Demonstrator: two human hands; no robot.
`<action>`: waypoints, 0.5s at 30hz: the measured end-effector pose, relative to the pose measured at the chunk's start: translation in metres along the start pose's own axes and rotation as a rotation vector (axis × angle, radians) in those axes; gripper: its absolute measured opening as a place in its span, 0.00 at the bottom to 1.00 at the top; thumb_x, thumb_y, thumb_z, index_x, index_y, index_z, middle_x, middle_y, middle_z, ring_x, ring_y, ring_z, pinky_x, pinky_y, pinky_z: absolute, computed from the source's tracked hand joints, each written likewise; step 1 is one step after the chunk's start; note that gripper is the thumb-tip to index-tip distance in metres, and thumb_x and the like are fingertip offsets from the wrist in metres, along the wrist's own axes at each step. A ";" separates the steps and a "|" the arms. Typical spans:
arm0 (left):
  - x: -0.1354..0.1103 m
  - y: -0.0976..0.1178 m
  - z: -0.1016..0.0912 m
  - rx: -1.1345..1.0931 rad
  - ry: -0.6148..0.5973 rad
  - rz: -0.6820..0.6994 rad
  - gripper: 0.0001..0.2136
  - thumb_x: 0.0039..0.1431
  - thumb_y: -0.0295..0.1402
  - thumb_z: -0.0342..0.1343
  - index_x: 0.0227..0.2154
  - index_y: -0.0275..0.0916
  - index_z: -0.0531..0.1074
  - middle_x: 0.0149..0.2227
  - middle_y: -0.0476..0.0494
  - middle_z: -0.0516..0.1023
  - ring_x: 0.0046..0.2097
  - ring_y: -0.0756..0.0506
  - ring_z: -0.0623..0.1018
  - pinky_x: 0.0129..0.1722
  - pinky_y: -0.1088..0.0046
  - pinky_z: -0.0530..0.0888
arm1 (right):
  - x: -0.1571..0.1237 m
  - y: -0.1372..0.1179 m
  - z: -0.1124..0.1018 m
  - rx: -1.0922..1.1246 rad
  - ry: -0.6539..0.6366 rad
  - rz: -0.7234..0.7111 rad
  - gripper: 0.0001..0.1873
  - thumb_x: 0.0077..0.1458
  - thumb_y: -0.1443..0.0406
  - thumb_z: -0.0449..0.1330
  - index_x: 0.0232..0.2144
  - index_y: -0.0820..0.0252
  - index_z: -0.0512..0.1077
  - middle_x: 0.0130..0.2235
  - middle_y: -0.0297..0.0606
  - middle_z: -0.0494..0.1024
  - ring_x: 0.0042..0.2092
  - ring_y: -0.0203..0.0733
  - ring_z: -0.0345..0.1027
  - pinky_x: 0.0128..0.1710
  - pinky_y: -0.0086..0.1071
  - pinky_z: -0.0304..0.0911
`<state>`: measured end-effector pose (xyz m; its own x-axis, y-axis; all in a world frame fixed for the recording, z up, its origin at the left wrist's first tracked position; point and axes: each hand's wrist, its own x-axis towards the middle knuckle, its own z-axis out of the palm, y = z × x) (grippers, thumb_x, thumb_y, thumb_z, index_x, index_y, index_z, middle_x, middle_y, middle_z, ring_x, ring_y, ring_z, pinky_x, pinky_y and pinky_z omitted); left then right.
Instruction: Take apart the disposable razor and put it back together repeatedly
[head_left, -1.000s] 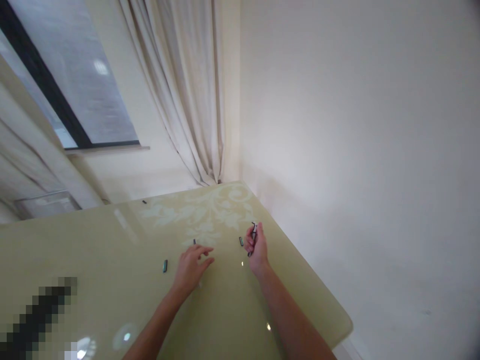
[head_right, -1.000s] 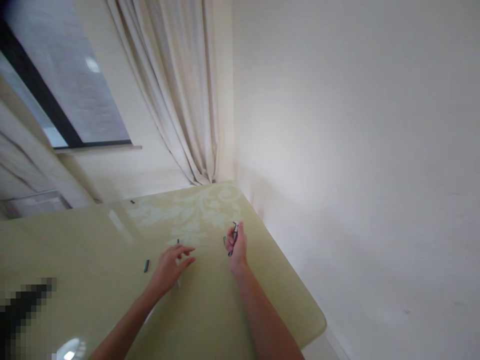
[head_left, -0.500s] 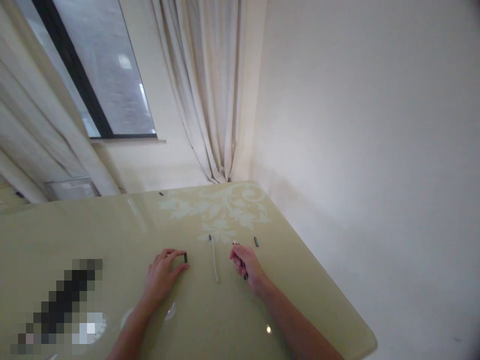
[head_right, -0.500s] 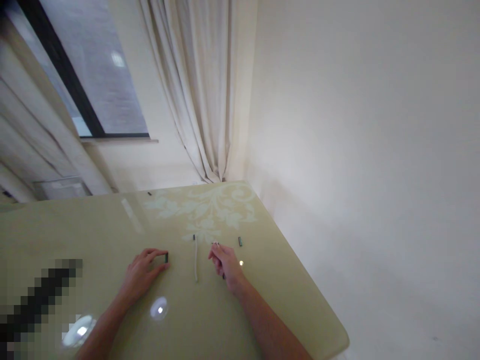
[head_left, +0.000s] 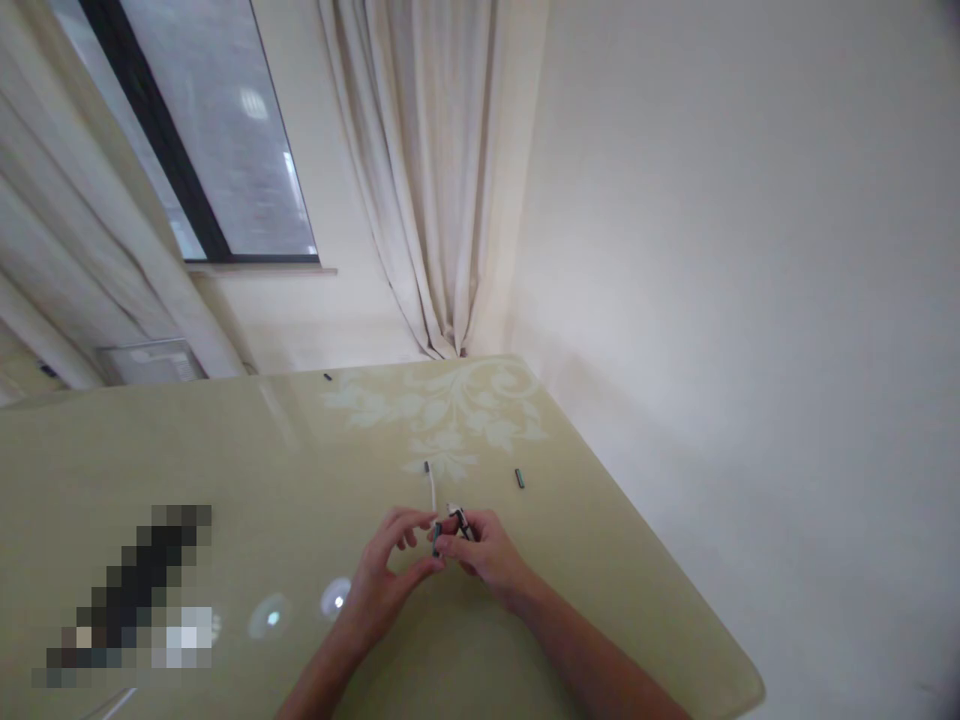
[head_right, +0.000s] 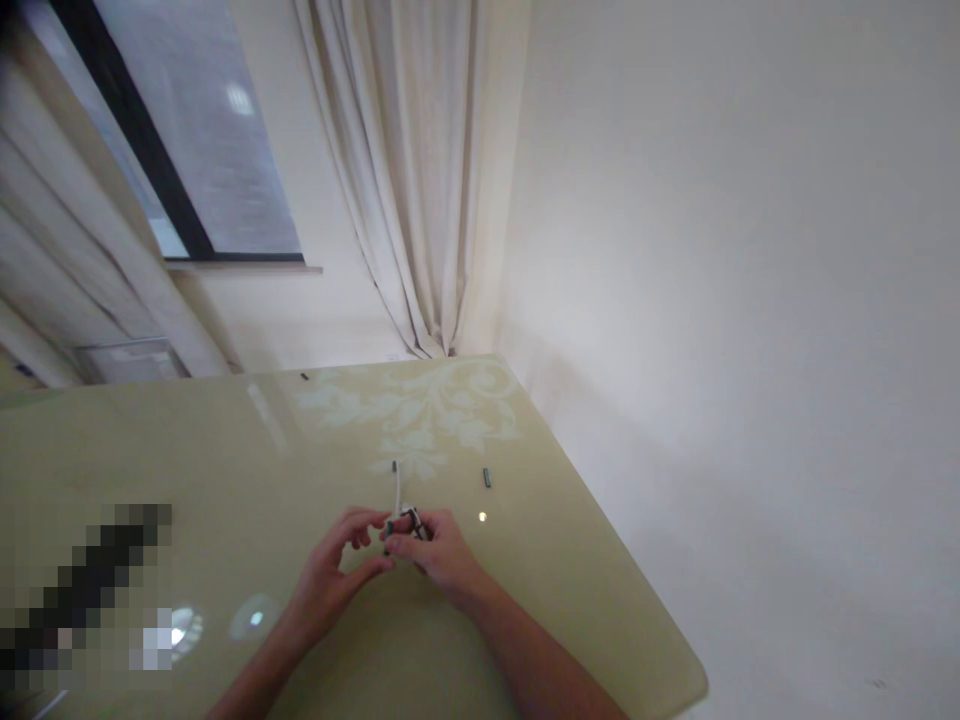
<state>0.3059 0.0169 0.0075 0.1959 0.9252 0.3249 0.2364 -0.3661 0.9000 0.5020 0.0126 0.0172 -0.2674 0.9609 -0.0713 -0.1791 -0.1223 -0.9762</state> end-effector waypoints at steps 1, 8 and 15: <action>0.000 0.001 -0.001 -0.024 0.005 -0.044 0.25 0.51 0.42 0.73 0.53 0.47 0.79 0.42 0.45 0.80 0.36 0.45 0.74 0.38 0.69 0.74 | 0.000 -0.002 -0.001 -0.038 0.022 -0.040 0.20 0.49 0.50 0.74 0.31 0.60 0.81 0.20 0.24 0.62 0.22 0.30 0.48 0.23 0.27 0.44; 0.000 0.014 0.001 -0.246 -0.163 -0.380 0.22 0.57 0.53 0.65 0.41 0.39 0.85 0.30 0.45 0.81 0.38 0.42 0.78 0.39 0.69 0.74 | -0.008 -0.006 -0.011 -0.655 0.092 -0.544 0.11 0.62 0.57 0.68 0.34 0.58 0.81 0.31 0.36 0.73 0.33 0.40 0.66 0.34 0.31 0.59; -0.005 0.019 0.003 -0.360 -0.197 -0.460 0.21 0.56 0.51 0.68 0.46 0.41 0.84 0.39 0.44 0.85 0.39 0.43 0.78 0.36 0.72 0.71 | -0.014 -0.003 -0.013 -0.805 -0.007 -0.624 0.12 0.65 0.58 0.64 0.49 0.52 0.79 0.37 0.39 0.77 0.37 0.42 0.69 0.37 0.32 0.62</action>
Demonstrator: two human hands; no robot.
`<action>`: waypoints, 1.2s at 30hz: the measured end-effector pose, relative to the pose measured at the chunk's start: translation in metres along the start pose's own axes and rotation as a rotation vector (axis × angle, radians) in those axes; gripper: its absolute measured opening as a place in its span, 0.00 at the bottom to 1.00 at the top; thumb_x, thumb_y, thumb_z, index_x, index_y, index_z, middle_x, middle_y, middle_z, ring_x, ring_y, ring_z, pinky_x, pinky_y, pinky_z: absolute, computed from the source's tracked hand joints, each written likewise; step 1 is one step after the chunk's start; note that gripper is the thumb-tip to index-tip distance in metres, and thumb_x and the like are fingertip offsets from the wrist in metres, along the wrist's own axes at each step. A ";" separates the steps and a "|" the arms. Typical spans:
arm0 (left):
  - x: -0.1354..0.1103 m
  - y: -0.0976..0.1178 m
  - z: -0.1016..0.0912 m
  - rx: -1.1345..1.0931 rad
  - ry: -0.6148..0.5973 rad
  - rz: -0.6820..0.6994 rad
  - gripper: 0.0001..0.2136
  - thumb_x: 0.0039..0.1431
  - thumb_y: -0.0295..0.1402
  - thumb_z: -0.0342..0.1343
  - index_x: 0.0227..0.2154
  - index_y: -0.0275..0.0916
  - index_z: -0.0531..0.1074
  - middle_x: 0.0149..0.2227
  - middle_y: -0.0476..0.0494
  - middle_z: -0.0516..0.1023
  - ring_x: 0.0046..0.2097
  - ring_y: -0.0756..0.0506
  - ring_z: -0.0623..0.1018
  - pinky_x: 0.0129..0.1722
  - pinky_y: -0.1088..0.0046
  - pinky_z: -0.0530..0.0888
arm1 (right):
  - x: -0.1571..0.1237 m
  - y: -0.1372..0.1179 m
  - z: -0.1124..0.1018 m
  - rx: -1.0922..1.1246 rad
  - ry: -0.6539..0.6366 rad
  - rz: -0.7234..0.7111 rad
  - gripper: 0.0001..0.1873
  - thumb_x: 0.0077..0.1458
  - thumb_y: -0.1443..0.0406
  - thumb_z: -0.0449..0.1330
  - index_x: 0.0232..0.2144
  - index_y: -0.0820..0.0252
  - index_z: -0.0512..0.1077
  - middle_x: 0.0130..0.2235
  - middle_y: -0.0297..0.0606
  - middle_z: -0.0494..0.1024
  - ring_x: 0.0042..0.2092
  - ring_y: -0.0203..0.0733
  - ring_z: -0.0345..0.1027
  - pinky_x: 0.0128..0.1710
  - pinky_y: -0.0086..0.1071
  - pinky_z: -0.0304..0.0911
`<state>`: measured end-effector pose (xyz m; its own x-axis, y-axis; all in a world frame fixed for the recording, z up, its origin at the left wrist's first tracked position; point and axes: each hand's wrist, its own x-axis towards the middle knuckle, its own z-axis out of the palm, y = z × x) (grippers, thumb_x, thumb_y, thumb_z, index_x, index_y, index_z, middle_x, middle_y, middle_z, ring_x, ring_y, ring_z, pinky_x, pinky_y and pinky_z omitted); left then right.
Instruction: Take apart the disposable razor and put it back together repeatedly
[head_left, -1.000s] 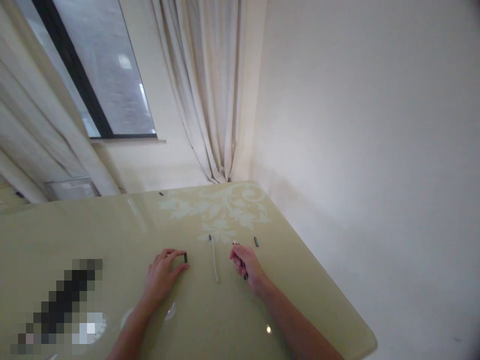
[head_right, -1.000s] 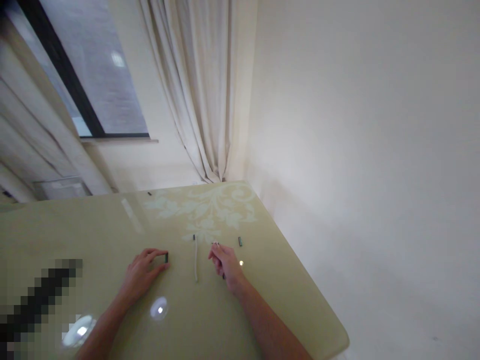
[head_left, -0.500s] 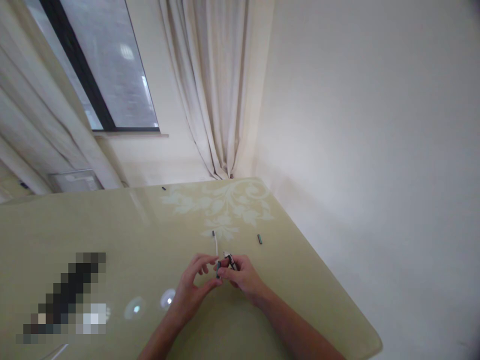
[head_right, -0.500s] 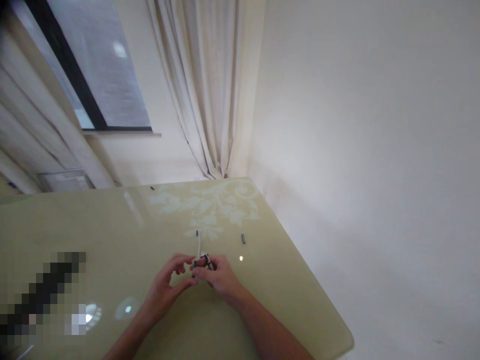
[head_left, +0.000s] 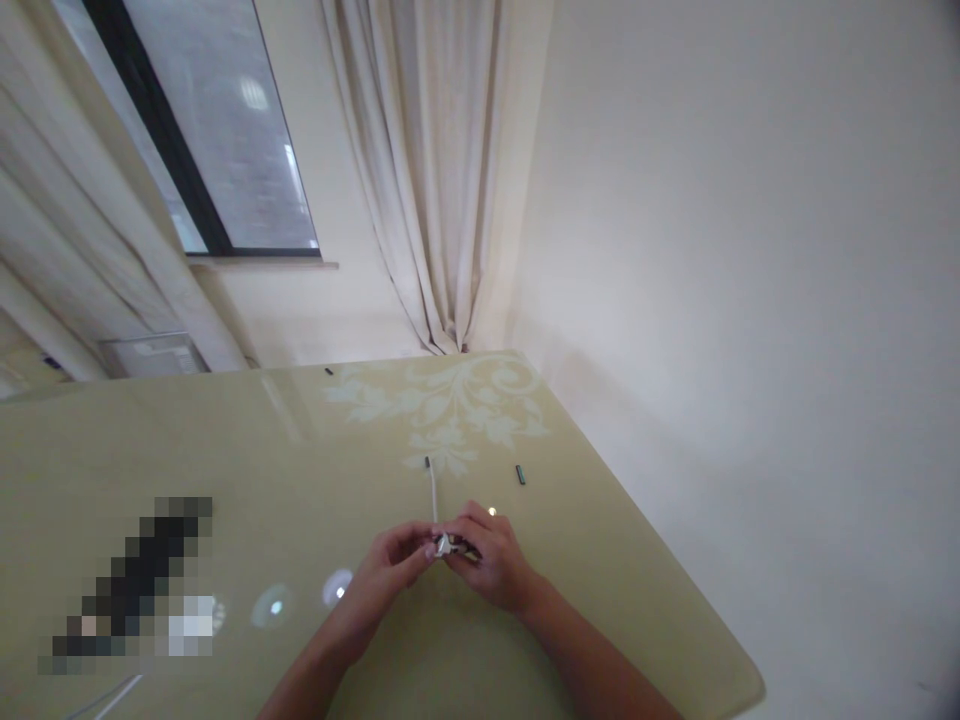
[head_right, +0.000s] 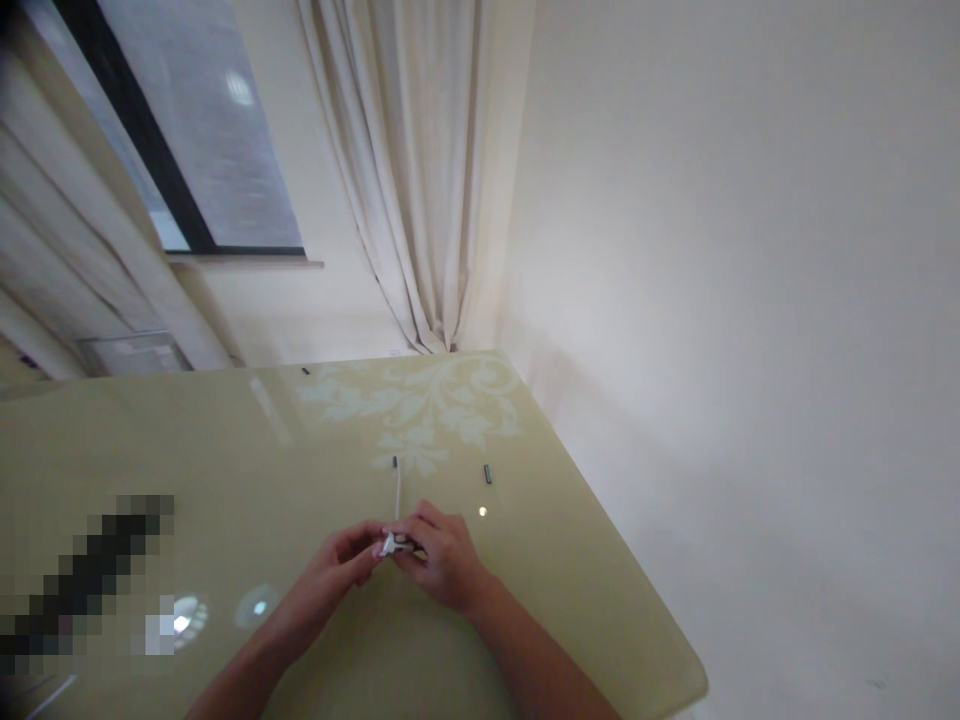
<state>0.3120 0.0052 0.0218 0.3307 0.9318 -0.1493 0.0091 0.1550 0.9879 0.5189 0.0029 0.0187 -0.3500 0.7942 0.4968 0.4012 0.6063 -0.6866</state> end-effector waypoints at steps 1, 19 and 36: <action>0.000 -0.001 -0.001 -0.043 0.008 0.009 0.22 0.55 0.50 0.68 0.47 0.42 0.83 0.42 0.43 0.86 0.41 0.42 0.79 0.39 0.71 0.72 | 0.001 -0.002 0.000 0.051 0.008 0.034 0.14 0.64 0.57 0.65 0.51 0.52 0.78 0.38 0.38 0.76 0.36 0.42 0.69 0.37 0.32 0.62; 0.003 -0.012 -0.004 -0.225 0.105 0.097 0.27 0.43 0.48 0.76 0.46 0.43 0.84 0.43 0.40 0.85 0.48 0.37 0.80 0.52 0.60 0.74 | 0.001 -0.014 0.007 0.316 0.059 0.220 0.11 0.68 0.56 0.59 0.40 0.56 0.75 0.29 0.31 0.69 0.30 0.38 0.60 0.32 0.31 0.54; 0.003 -0.012 -0.005 -0.203 0.132 0.129 0.24 0.44 0.44 0.76 0.45 0.43 0.85 0.35 0.46 0.81 0.40 0.43 0.77 0.44 0.69 0.74 | -0.001 -0.016 0.008 0.354 0.080 0.222 0.11 0.69 0.56 0.59 0.39 0.57 0.74 0.29 0.31 0.68 0.29 0.37 0.58 0.30 0.30 0.53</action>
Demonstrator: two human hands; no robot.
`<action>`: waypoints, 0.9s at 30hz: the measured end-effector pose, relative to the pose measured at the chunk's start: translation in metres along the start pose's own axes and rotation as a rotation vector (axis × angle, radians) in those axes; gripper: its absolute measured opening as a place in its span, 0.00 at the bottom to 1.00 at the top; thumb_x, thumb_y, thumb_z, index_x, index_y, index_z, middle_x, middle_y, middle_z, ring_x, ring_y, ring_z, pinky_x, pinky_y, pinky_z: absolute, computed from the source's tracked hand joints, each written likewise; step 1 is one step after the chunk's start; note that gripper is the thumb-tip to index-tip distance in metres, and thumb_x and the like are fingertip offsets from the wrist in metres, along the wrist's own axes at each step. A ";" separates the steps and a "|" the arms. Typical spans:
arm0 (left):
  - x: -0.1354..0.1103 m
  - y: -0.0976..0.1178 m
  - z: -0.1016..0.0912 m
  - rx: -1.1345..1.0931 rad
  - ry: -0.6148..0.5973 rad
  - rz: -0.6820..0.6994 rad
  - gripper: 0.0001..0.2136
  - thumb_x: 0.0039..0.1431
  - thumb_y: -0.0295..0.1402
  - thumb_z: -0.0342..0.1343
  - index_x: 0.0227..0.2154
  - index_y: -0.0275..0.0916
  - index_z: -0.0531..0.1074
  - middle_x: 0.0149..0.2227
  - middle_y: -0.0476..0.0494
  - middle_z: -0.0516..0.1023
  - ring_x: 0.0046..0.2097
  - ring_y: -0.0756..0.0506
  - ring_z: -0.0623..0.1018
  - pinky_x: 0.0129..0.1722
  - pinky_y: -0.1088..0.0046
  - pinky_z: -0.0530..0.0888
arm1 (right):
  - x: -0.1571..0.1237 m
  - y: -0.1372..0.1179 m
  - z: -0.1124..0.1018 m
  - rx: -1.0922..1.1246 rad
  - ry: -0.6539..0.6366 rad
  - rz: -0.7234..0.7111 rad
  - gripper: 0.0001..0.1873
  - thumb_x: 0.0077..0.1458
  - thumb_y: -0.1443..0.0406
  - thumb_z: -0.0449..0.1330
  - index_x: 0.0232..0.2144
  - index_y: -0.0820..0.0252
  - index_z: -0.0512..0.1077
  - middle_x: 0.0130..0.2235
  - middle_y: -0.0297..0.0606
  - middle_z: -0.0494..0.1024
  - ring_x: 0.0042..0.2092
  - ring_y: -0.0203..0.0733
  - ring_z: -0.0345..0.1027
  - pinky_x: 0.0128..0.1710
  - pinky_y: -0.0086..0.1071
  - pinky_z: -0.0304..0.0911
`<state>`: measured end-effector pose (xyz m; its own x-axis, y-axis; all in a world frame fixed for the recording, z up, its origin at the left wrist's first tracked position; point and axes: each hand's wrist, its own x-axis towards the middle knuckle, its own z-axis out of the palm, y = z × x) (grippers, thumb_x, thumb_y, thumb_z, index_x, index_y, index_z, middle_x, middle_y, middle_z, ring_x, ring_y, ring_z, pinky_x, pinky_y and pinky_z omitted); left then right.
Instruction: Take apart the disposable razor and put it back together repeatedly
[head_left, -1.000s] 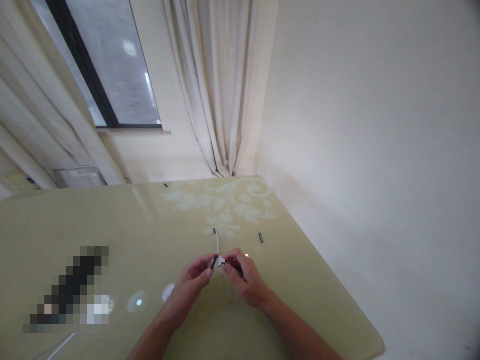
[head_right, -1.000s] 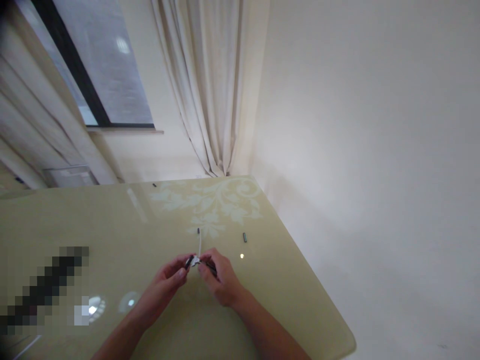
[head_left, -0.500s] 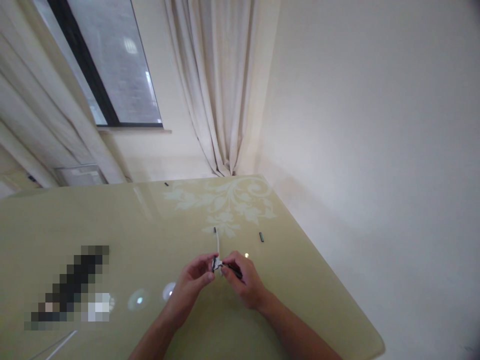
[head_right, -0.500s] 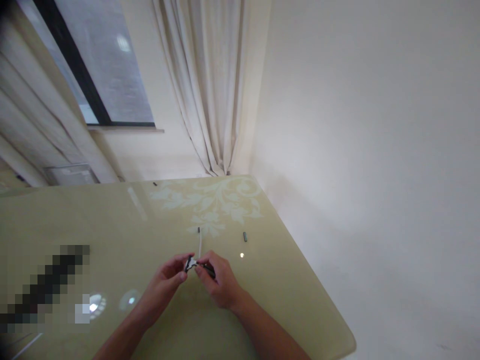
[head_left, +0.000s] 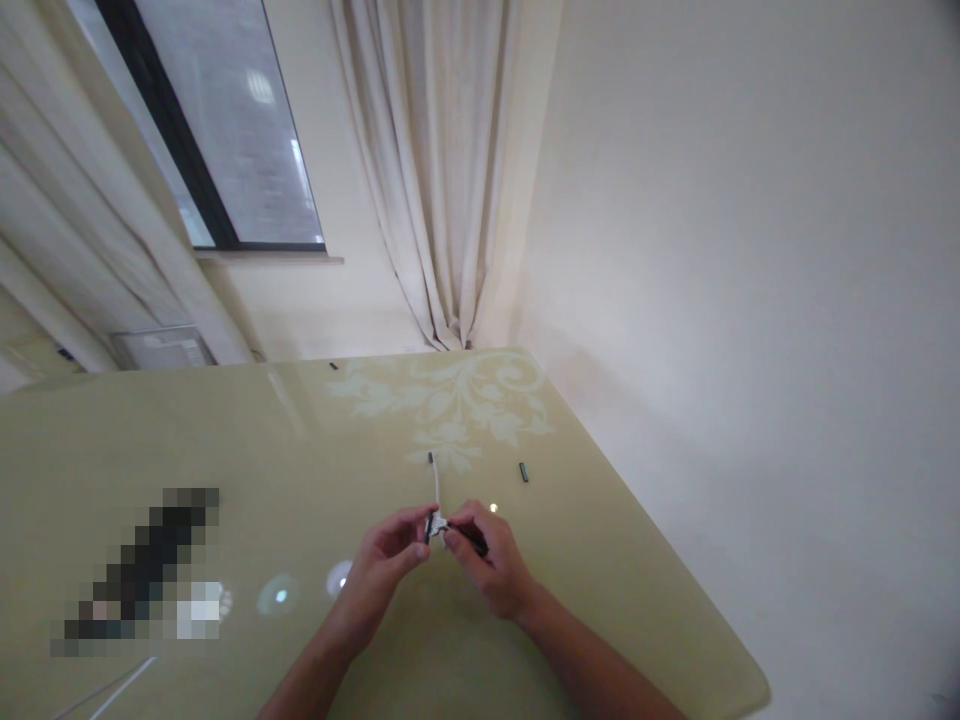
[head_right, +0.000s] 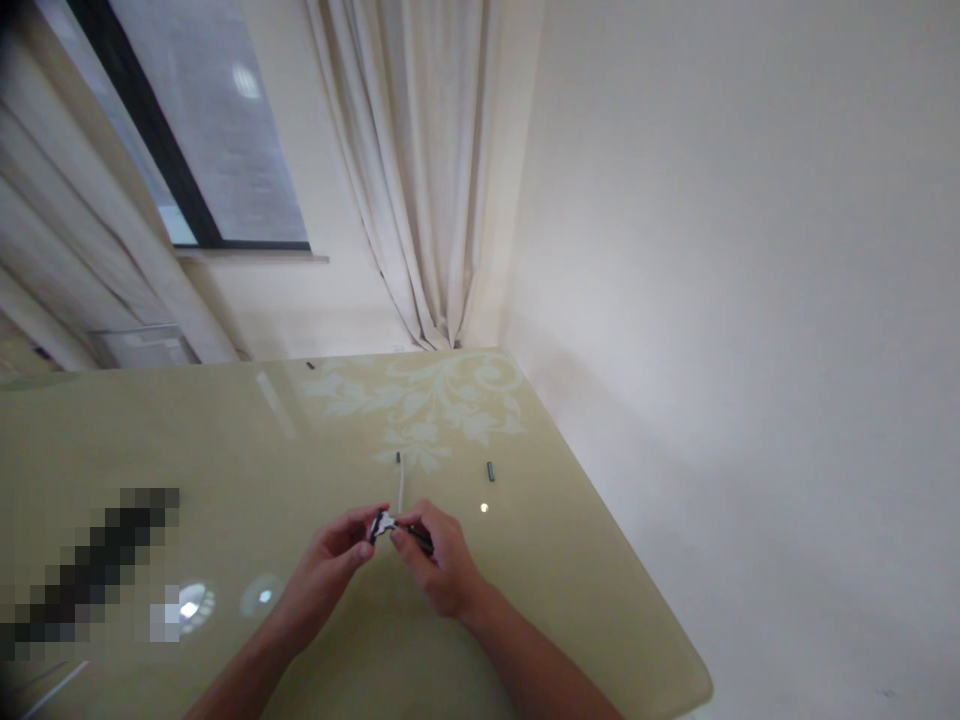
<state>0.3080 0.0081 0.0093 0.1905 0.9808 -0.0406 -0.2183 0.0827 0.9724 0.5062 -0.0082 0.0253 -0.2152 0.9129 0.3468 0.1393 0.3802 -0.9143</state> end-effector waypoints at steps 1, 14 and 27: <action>0.000 0.000 0.000 -0.002 -0.006 0.002 0.24 0.44 0.44 0.76 0.45 0.43 0.85 0.34 0.46 0.81 0.40 0.43 0.77 0.43 0.69 0.73 | 0.000 0.000 0.000 0.002 -0.001 0.006 0.12 0.68 0.56 0.59 0.38 0.57 0.74 0.29 0.31 0.68 0.29 0.37 0.58 0.30 0.30 0.53; -0.001 -0.001 0.001 -0.029 0.004 0.004 0.22 0.45 0.42 0.77 0.45 0.43 0.85 0.34 0.46 0.80 0.40 0.43 0.76 0.44 0.70 0.73 | 0.001 0.001 -0.001 -0.021 -0.003 -0.058 0.13 0.68 0.56 0.60 0.39 0.59 0.75 0.29 0.31 0.68 0.28 0.35 0.58 0.29 0.29 0.53; -0.003 0.014 0.007 0.050 0.020 0.039 0.17 0.43 0.41 0.77 0.37 0.42 0.87 0.28 0.48 0.75 0.34 0.46 0.73 0.37 0.72 0.71 | 0.002 0.002 -0.001 0.042 -0.017 0.025 0.14 0.64 0.55 0.64 0.34 0.60 0.75 0.26 0.29 0.68 0.27 0.34 0.57 0.28 0.30 0.52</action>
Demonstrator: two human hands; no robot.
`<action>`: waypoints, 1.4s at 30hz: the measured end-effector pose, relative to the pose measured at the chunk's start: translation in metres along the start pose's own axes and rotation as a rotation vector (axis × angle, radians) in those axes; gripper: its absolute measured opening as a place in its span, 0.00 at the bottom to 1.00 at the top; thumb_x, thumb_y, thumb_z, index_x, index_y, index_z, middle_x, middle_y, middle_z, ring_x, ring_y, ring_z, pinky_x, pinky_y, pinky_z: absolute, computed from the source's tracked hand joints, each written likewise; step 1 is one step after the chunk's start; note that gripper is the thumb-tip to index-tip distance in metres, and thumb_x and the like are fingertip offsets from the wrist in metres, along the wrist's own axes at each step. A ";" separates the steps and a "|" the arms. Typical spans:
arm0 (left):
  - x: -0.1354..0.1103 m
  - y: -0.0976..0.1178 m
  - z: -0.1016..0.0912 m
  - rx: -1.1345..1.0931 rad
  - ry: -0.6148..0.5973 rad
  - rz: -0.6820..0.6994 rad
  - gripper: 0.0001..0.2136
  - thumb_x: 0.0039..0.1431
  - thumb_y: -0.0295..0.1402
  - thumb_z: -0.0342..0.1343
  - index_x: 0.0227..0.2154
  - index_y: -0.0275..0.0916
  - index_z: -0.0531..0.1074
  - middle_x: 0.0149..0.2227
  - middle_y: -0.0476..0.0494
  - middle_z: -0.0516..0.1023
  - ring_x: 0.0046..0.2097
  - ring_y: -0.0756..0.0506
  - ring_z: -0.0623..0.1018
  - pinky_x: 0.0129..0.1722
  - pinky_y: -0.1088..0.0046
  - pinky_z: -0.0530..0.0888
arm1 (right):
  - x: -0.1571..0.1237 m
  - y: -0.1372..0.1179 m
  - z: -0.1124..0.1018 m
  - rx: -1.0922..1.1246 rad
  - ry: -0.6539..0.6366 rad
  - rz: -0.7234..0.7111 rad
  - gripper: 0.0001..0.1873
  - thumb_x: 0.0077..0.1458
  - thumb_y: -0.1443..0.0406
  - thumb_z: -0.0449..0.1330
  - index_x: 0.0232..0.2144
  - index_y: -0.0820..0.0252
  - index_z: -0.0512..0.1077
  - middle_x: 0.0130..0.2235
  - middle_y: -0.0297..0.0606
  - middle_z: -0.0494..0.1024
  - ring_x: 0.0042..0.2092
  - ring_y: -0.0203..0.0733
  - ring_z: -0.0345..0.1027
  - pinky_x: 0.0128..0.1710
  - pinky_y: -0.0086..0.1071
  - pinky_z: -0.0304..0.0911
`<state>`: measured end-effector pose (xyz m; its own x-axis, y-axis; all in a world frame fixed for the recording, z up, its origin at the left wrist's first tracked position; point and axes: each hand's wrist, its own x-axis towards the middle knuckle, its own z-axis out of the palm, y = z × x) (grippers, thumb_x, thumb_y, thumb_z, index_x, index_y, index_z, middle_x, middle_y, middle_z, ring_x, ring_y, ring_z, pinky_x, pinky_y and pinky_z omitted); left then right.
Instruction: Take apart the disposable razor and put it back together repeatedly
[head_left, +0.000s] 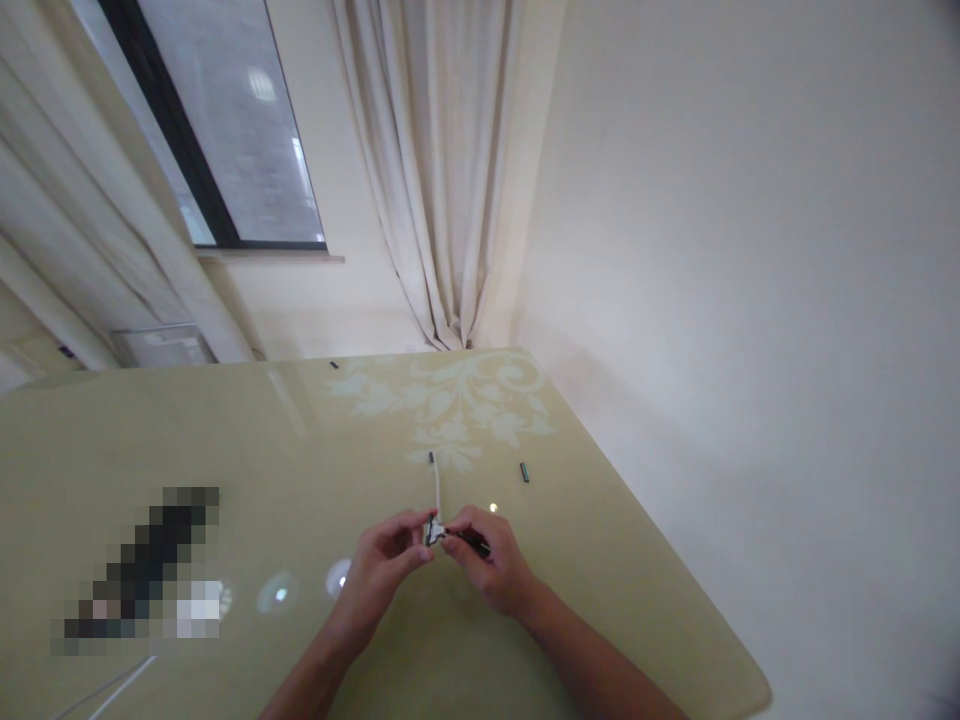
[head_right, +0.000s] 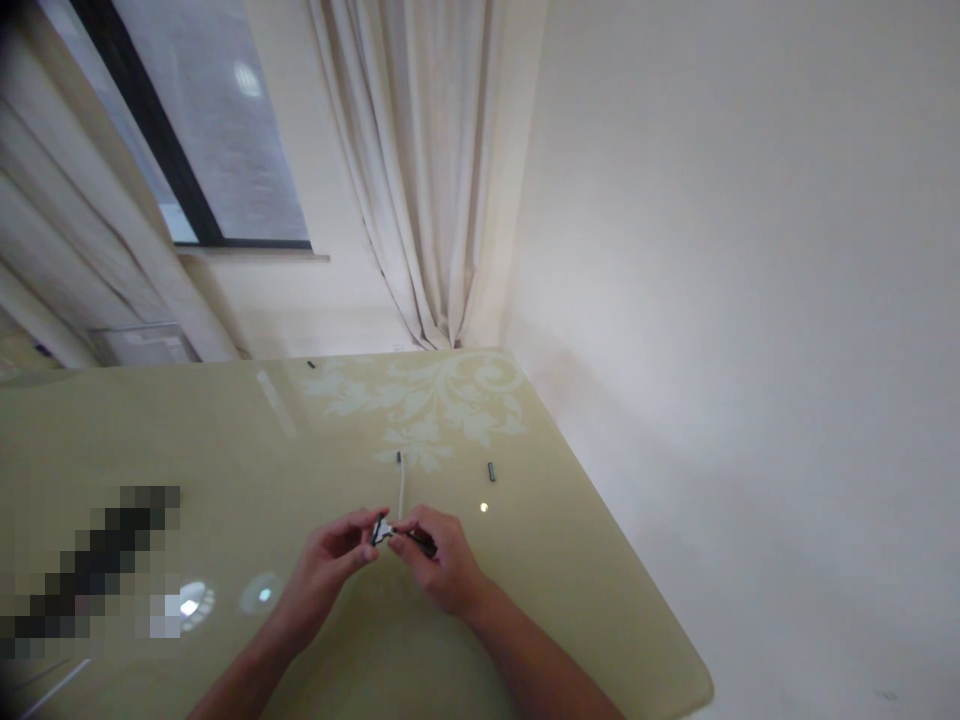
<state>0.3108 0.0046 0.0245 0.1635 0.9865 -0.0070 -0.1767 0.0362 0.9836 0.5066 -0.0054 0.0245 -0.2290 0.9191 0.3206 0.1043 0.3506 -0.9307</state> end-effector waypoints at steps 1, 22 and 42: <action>0.000 0.000 0.000 -0.005 0.000 0.004 0.17 0.43 0.41 0.77 0.37 0.42 0.87 0.28 0.48 0.75 0.34 0.46 0.72 0.37 0.73 0.71 | 0.000 0.000 0.001 0.031 0.000 0.021 0.14 0.64 0.55 0.64 0.34 0.60 0.75 0.26 0.29 0.67 0.27 0.34 0.57 0.28 0.30 0.52; -0.001 0.001 0.000 -0.001 -0.053 0.059 0.20 0.45 0.39 0.76 0.43 0.43 0.87 0.27 0.51 0.69 0.33 0.48 0.71 0.35 0.73 0.69 | 0.000 0.005 0.003 0.231 -0.017 0.138 0.20 0.59 0.48 0.67 0.31 0.58 0.75 0.21 0.26 0.63 0.23 0.33 0.53 0.23 0.29 0.48; -0.001 0.004 0.002 0.019 -0.081 0.088 0.19 0.51 0.40 0.73 0.47 0.42 0.84 0.31 0.49 0.73 0.35 0.47 0.74 0.37 0.72 0.72 | -0.002 0.001 0.001 0.060 0.048 0.045 0.18 0.64 0.50 0.63 0.33 0.58 0.76 0.24 0.29 0.65 0.25 0.35 0.56 0.25 0.29 0.52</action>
<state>0.3117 0.0033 0.0284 0.2259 0.9696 0.0938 -0.1756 -0.0542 0.9830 0.5059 -0.0070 0.0224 -0.1784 0.9418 0.2850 0.0551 0.2988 -0.9527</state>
